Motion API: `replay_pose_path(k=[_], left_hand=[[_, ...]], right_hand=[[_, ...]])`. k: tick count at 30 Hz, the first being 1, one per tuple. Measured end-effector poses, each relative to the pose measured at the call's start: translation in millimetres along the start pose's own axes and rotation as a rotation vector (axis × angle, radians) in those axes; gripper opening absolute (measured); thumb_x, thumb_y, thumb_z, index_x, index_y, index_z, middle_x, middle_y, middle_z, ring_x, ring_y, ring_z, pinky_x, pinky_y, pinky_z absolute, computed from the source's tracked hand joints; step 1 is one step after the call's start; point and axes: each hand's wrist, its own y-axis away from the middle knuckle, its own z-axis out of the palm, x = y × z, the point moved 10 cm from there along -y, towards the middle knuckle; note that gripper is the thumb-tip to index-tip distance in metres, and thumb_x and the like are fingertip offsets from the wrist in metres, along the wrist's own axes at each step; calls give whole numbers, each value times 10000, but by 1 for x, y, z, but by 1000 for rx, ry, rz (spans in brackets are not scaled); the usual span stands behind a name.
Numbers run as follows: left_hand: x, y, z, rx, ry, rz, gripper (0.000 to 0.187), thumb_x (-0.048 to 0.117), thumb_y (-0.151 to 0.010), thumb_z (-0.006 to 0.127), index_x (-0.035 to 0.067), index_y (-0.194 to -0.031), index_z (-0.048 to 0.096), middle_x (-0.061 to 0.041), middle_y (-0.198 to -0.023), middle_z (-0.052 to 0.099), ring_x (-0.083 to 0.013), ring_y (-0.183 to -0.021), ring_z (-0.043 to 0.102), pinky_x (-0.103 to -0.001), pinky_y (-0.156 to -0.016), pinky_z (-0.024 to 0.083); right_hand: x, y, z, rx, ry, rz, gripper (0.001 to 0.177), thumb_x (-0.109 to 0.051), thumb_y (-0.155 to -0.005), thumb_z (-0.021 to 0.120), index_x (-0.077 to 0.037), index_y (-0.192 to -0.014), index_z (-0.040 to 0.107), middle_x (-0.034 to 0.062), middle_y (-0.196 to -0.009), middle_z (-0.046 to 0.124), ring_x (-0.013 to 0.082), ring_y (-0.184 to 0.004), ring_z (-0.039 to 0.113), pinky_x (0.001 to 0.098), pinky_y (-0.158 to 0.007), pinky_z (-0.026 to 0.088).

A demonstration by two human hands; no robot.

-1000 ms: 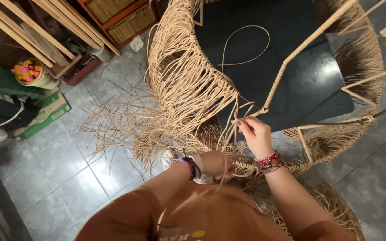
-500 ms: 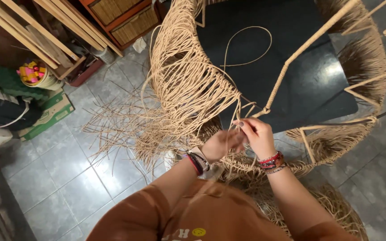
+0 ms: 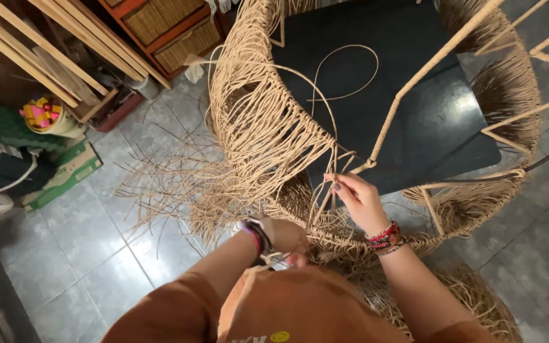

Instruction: Weaving natural fiber strands onto a large circular frame to create a decorative furniture piece

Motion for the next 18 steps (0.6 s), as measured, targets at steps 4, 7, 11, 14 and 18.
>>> replay_pose_path(k=[4, 7, 11, 14, 18], left_hand=[[-16, -15, -82, 440, 495, -253, 344, 277, -1065, 520, 133, -866, 761, -73, -884, 773, -245, -911, 734, -387, -887, 540], [10, -1, -57, 363, 569, -259, 238, 269, -1040, 603, 105, -996, 770, -101, -1001, 776, -246, -983, 721, -375, -938, 538], [-6, -14, -49, 377, 665, -330, 247, 254, -1029, 624, 66, -1106, 763, -103, -975, 756, -238, -926, 703, -359, -878, 540], [-57, -19, -81, 830, 895, -359, 238, 182, -1044, 601, 2, -1094, 748, -83, -825, 732, -149, -777, 677, -292, -752, 539], [-46, -3, 12, 142, 544, -292, 83, 156, -905, 726, 129, -912, 804, -109, -759, 749, -269, -754, 733, -345, -766, 562]], right_hand=[[-14, -2, 9, -10, -22, -27, 264, -17, -969, 643, 15, -1217, 727, 173, -903, 730, 217, -785, 713, 346, -658, 582], [-10, -6, 9, -16, 5, -58, 274, -28, -987, 610, 2, -1238, 717, 174, -890, 743, 221, -751, 698, 349, -643, 569], [-1, -4, 11, -22, 49, -32, 284, -29, -980, 607, -20, -1232, 736, 182, -903, 744, 253, -795, 721, 371, -652, 578], [-20, 1, 13, -29, -2, 6, 320, 10, -971, 547, 6, -1243, 715, 219, -851, 736, 257, -781, 700, 391, -662, 573], [-1, -6, 6, -26, -49, -3, 300, -54, -995, 574, -68, -1236, 752, 127, -885, 782, 175, -785, 694, 303, -672, 570]])
